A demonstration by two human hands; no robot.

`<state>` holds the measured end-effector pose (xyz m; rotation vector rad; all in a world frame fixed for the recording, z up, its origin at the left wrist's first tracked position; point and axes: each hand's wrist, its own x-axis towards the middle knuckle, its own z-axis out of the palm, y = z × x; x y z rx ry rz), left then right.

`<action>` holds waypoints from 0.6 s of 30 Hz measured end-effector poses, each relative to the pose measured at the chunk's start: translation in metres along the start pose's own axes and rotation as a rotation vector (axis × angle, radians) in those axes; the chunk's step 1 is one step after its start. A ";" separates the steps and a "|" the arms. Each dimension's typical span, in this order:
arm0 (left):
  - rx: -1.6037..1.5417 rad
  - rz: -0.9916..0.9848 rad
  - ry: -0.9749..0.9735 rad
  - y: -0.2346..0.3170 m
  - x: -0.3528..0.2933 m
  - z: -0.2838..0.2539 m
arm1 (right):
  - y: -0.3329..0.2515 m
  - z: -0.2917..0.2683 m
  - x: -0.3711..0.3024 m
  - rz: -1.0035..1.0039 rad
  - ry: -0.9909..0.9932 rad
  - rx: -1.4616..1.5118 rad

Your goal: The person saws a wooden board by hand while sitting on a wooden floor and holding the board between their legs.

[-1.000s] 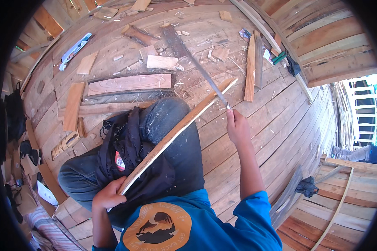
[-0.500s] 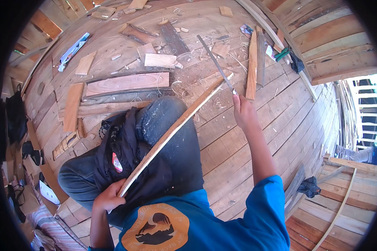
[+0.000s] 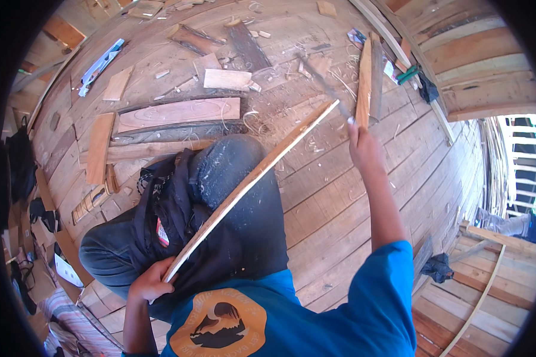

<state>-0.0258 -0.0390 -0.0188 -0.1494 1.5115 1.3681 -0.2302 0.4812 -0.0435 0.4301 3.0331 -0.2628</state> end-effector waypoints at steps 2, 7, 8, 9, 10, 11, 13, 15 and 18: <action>-0.042 0.009 -0.022 -0.003 -0.004 0.000 | -0.007 0.002 -0.015 0.041 -0.001 0.022; -0.031 -0.010 0.008 0.000 -0.003 0.000 | 0.020 0.049 -0.020 0.154 0.008 0.221; -0.030 -0.007 0.013 -0.001 -0.003 0.000 | 0.030 0.061 -0.022 0.192 0.004 0.257; -0.013 0.029 0.028 -0.003 -0.003 0.000 | 0.033 0.067 -0.024 0.226 -0.002 0.297; 0.006 0.065 0.042 -0.006 -0.002 0.001 | 0.038 0.069 -0.028 0.292 -0.024 0.367; 0.022 0.097 0.058 -0.004 -0.002 0.002 | 0.038 0.070 -0.036 0.358 -0.051 0.437; 0.032 0.035 0.051 0.005 -0.005 0.002 | 0.034 0.073 -0.052 0.433 -0.091 0.534; 0.069 0.049 0.057 0.010 -0.006 0.004 | 0.007 0.063 -0.069 0.451 -0.103 0.584; 0.279 0.113 0.149 0.018 -0.011 0.006 | -0.009 0.068 -0.080 0.448 0.003 0.869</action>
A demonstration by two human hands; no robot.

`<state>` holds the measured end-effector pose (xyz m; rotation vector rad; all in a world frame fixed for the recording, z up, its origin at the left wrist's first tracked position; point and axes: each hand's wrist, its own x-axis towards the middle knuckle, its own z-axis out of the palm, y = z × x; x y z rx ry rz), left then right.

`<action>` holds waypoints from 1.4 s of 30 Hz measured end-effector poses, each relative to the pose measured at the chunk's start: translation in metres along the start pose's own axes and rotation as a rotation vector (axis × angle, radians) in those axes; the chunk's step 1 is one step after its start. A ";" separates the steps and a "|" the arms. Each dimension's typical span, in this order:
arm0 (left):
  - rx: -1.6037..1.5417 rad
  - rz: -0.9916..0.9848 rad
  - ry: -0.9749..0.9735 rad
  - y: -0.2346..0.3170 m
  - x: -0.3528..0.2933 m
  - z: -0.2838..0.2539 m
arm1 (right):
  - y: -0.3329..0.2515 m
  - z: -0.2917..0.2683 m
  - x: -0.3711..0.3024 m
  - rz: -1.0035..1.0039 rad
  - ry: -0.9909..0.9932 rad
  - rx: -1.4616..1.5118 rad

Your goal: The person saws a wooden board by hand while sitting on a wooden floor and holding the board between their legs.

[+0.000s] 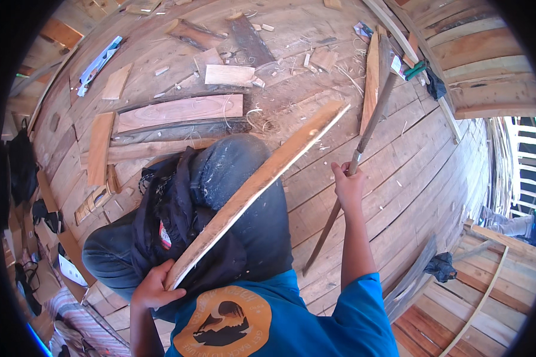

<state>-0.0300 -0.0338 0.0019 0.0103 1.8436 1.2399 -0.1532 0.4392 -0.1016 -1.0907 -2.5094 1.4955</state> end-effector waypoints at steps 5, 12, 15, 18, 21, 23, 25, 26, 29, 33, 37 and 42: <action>0.354 -0.003 0.270 0.023 -0.003 0.007 | -0.048 0.015 -0.032 -0.056 -0.080 0.394; 0.463 0.083 0.505 0.018 0.003 0.016 | -0.076 0.045 -0.083 -0.230 -0.340 0.428; 0.366 0.082 0.422 0.018 -0.002 0.011 | -0.058 0.060 -0.110 -0.204 -0.439 0.378; 0.303 0.131 0.284 0.012 -0.003 0.003 | -0.039 0.062 -0.123 -0.246 -0.461 0.286; 0.247 0.240 0.200 0.005 0.000 -0.008 | -0.036 0.056 -0.123 -0.211 -0.501 0.259; 0.202 0.277 0.192 0.003 0.000 -0.009 | -0.043 0.050 -0.128 -0.327 -0.464 0.044; 0.152 0.271 0.211 0.003 -0.001 -0.002 | -0.050 0.042 -0.132 -0.425 -0.413 -0.153; 0.138 0.227 0.214 0.004 -0.003 0.002 | -0.050 0.039 -0.134 -0.466 -0.387 -0.241; 0.084 0.142 0.226 0.011 -0.007 0.012 | -0.067 0.031 -0.145 -0.522 -0.354 -0.469; 0.023 0.112 0.234 0.004 -0.010 0.016 | -0.093 0.021 -0.160 -0.647 -0.364 -0.632; -0.023 0.151 0.284 -0.004 -0.006 0.016 | -0.097 0.016 -0.158 -0.635 -0.410 -0.702; 0.025 0.150 0.291 -0.004 -0.005 0.017 | -0.106 0.029 -0.153 -0.639 -0.430 -0.788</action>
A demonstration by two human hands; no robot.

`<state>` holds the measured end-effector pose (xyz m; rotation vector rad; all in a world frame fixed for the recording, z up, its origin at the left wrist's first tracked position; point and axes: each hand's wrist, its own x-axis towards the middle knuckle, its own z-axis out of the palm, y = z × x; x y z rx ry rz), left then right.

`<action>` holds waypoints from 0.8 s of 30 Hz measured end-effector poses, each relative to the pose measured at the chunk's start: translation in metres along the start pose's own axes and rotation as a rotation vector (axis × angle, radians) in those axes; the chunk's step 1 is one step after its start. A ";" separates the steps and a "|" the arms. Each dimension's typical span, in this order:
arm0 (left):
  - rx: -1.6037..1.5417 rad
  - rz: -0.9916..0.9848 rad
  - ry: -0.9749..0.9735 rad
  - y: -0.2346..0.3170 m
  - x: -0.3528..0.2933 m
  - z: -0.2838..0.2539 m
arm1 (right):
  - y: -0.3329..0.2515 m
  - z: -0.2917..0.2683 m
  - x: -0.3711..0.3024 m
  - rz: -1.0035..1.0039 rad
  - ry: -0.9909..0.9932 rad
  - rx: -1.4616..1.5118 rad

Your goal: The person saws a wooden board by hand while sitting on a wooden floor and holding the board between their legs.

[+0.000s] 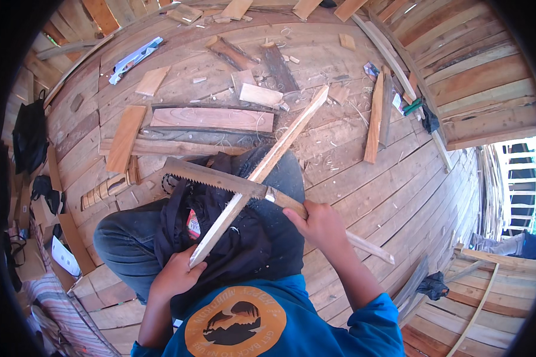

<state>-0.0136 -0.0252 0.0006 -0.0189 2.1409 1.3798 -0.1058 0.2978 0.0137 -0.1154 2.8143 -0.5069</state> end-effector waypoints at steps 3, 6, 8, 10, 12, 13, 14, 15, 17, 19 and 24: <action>0.003 0.036 0.002 -0.004 0.001 0.001 | 0.028 0.005 0.021 0.070 0.084 0.011; 0.044 0.012 -0.013 -0.005 0.001 0.002 | 0.042 -0.016 0.041 0.250 0.116 0.020; 0.063 -0.011 -0.023 -0.005 0.003 0.002 | 0.027 -0.018 0.036 0.137 0.090 -0.025; 0.057 -0.027 -0.035 -0.006 0.004 0.002 | 0.012 -0.013 0.033 0.042 0.035 -0.025; 0.086 -0.010 0.010 -0.005 0.003 0.004 | 0.001 -0.006 0.034 -0.039 -0.030 0.021; 0.100 -0.003 0.033 -0.005 0.003 0.006 | 0.003 -0.006 0.037 -0.041 -0.020 -0.001; 0.095 -0.007 0.038 -0.005 0.003 0.008 | 0.005 -0.007 0.043 -0.045 -0.011 -0.022; 0.095 -0.014 0.049 -0.006 0.004 0.009 | 0.008 -0.007 0.051 -0.057 0.000 -0.039; 0.104 -0.037 0.058 -0.006 0.002 0.009 | 0.021 -0.006 0.065 0.080 0.069 -0.017; 0.114 -0.060 0.054 -0.005 -0.002 0.010 | 0.062 -0.025 0.081 0.235 0.150 0.032; 0.186 -0.033 0.079 -0.006 -0.001 0.017 | 0.055 -0.046 0.073 0.288 0.057 0.051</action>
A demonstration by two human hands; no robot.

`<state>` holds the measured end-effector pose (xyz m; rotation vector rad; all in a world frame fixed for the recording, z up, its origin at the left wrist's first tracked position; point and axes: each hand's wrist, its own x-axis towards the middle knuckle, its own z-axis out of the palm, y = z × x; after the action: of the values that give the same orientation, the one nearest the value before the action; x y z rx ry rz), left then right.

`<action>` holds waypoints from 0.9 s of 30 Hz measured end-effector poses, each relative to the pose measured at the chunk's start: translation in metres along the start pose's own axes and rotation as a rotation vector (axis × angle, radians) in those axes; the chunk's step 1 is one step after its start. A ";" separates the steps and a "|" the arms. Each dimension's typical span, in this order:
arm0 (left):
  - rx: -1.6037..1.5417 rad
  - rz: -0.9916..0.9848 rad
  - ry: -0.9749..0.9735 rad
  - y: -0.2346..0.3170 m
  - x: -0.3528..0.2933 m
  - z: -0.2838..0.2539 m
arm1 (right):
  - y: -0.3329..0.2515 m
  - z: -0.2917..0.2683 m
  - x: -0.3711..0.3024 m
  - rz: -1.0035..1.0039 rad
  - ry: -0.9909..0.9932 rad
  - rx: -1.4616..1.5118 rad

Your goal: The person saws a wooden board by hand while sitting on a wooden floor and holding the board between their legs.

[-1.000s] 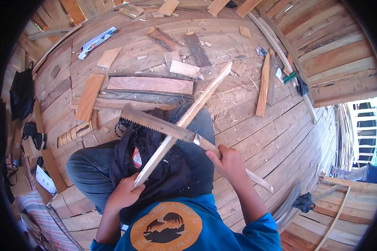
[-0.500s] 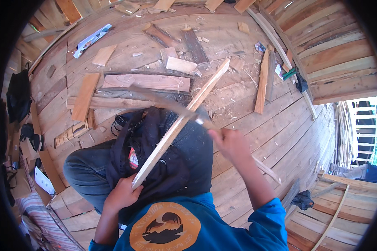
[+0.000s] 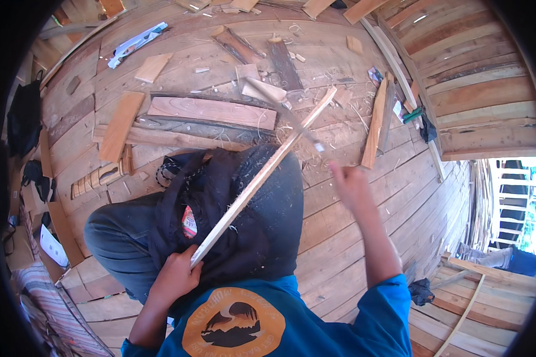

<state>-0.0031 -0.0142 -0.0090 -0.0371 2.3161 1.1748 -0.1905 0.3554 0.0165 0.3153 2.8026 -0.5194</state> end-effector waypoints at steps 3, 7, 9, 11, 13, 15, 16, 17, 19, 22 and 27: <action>-0.034 -0.016 0.035 0.003 -0.001 0.006 | -0.032 0.034 -0.032 -0.201 -0.094 0.011; -0.057 -0.010 0.105 0.006 -0.013 0.013 | -0.033 0.045 -0.046 -0.220 -0.162 0.044; -0.045 -0.001 0.105 0.003 -0.013 0.016 | -0.029 0.035 -0.046 -0.247 -0.201 0.006; -0.044 -0.001 0.116 0.004 -0.013 0.019 | -0.034 0.024 -0.052 -0.286 -0.235 -0.071; -0.019 0.005 0.116 0.002 -0.011 0.023 | -0.039 0.018 -0.060 -0.337 -0.266 -0.185; 0.018 0.018 0.128 0.002 -0.011 0.027 | -0.033 0.019 -0.057 -0.364 -0.243 -0.195; 0.039 0.027 0.139 0.003 -0.011 0.030 | -0.030 0.020 -0.054 -0.379 -0.232 -0.199; 0.061 0.031 0.150 0.003 -0.013 0.031 | -0.025 0.021 -0.045 -0.311 -0.194 -0.214; 0.101 0.051 0.144 -0.001 -0.015 0.034 | -0.007 0.013 -0.018 -0.177 -0.114 -0.244; 0.107 0.046 0.146 0.000 -0.013 0.034 | 0.003 -0.005 0.001 -0.086 -0.112 -0.214; 0.159 0.040 0.138 -0.007 -0.012 0.040 | -0.028 0.012 -0.036 -0.323 -0.299 -0.270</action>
<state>0.0269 0.0093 -0.0274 -0.0153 2.5356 1.0327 -0.1609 0.3197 0.0254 -0.2548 2.5913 -0.2219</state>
